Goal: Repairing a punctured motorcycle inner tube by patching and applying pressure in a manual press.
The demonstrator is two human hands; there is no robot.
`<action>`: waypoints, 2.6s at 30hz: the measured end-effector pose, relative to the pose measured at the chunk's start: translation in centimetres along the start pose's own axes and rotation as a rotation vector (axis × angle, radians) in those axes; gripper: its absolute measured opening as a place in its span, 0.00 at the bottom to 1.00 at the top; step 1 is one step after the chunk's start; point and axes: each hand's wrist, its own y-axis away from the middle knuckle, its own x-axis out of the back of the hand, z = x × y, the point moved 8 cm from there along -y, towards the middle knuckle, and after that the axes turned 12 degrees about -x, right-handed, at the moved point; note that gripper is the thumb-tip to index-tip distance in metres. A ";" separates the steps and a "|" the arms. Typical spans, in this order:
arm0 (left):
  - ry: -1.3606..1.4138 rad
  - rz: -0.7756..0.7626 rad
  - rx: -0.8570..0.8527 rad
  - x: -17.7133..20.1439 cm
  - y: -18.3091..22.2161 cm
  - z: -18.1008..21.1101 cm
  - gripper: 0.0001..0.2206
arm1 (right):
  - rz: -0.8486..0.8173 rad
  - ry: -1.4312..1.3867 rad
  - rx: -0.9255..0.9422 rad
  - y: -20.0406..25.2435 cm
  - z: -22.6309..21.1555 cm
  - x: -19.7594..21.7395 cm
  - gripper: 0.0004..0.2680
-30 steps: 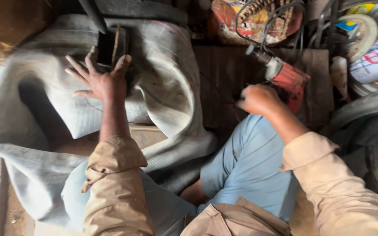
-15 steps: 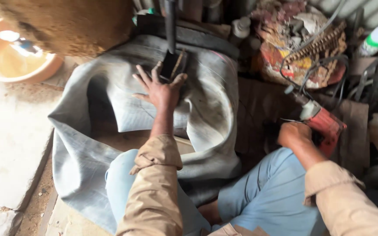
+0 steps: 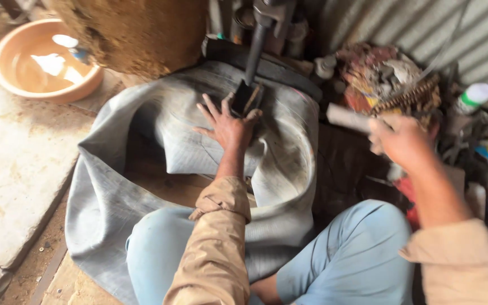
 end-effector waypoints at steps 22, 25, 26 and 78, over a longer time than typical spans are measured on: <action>-0.036 -0.032 0.005 -1.1 -0.3 -0.5 0.41 | -0.455 -0.801 -0.247 -12.4 -4.2 -23.9 0.09; -0.052 -0.043 0.007 -1.4 -0.3 -0.7 0.41 | -0.527 -0.785 -0.205 -12.8 -3.8 -24.1 0.09; -0.056 -0.052 0.012 -1.5 -0.3 -0.7 0.41 | -0.590 -0.760 -0.179 -12.7 -4.0 -24.3 0.10; -0.082 -0.127 0.077 -0.2 0.0 1.2 0.43 | -1.013 -0.331 -0.166 -11.8 -8.0 -27.1 0.10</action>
